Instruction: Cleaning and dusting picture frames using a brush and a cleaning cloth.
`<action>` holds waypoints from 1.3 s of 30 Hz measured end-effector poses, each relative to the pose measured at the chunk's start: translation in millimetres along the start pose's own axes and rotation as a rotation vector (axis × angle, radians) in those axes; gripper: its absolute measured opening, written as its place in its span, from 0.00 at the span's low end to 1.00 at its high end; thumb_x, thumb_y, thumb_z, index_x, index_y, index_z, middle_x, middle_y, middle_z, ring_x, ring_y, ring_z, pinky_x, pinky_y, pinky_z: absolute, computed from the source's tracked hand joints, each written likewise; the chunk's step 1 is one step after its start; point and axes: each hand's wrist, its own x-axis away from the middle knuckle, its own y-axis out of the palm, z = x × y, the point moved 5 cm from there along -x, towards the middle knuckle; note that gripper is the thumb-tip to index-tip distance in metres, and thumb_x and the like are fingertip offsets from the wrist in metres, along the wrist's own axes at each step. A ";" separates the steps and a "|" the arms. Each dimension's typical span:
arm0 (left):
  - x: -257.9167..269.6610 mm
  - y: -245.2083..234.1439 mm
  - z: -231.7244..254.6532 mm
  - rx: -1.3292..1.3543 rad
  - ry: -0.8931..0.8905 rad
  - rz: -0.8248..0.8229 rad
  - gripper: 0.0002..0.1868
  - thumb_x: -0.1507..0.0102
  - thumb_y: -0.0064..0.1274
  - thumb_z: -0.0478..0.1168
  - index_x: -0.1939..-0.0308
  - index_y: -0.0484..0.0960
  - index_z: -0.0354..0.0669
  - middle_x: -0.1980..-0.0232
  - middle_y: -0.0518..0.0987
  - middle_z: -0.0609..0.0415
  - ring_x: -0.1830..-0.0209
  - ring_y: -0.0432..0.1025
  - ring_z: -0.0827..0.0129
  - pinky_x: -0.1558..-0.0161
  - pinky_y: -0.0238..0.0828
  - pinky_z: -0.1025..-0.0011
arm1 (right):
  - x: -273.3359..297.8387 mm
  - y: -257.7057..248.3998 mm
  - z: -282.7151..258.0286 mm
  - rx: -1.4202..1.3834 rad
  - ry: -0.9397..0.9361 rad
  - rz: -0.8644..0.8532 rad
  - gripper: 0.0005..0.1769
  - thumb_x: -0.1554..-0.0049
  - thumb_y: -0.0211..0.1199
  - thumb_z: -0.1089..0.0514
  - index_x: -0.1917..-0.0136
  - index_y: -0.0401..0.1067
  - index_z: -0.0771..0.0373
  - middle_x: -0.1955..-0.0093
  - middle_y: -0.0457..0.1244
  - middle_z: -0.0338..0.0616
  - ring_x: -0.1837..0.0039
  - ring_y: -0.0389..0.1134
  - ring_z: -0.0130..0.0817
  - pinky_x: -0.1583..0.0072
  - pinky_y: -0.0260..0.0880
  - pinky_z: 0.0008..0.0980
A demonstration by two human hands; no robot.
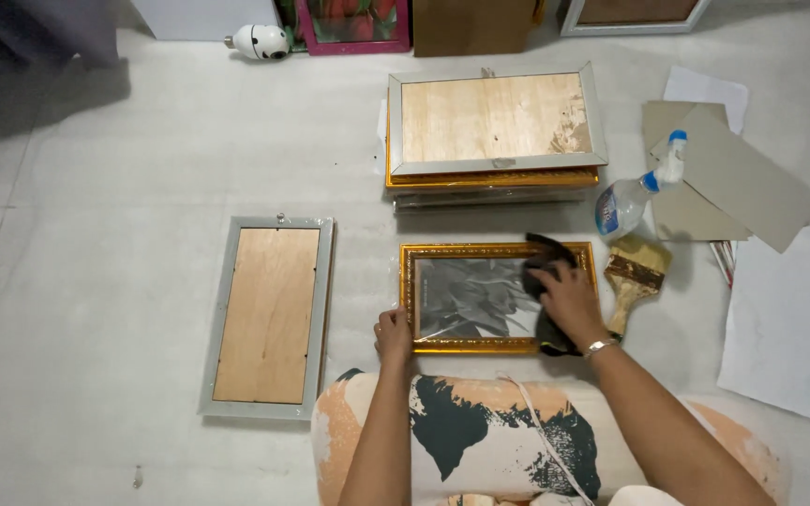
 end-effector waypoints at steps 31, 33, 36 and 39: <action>-12.6 5.7 -4.2 -0.020 0.041 -0.009 0.31 0.32 0.34 0.68 0.38 0.71 0.54 0.36 0.69 0.47 0.27 0.61 0.52 0.27 0.49 0.57 | 8.2 47.7 71.2 -0.181 0.125 -0.258 0.27 0.46 0.59 0.53 0.33 0.61 0.42 0.31 0.56 0.48 0.30 0.60 0.62 0.43 0.76 0.59; -22.0 9.4 -9.5 -0.009 0.050 0.012 0.30 0.32 0.36 0.68 0.38 0.72 0.54 0.37 0.70 0.47 0.28 0.62 0.52 0.27 0.49 0.57 | 14.8 37.4 40.7 -0.182 0.090 -0.227 0.28 0.47 0.60 0.55 0.33 0.63 0.48 0.32 0.56 0.49 0.32 0.60 0.64 0.43 0.75 0.58; -32.0 14.6 -19.8 -0.039 0.029 0.019 0.31 0.34 0.37 0.71 0.39 0.72 0.58 0.39 0.71 0.51 0.28 0.63 0.57 0.28 0.50 0.59 | 7.0 43.9 -29.4 -0.286 0.010 -0.220 0.29 0.49 0.58 0.54 0.34 0.63 0.48 0.35 0.57 0.49 0.37 0.64 0.63 0.42 0.74 0.55; -45.3 19.4 -26.7 -0.035 0.036 0.025 0.31 0.34 0.37 0.72 0.40 0.73 0.59 0.39 0.71 0.52 0.29 0.64 0.56 0.29 0.51 0.59 | 3.3 41.7 -119.2 -0.361 -0.132 -0.219 0.29 0.48 0.59 0.55 0.33 0.62 0.52 0.32 0.54 0.53 0.35 0.61 0.65 0.39 0.71 0.54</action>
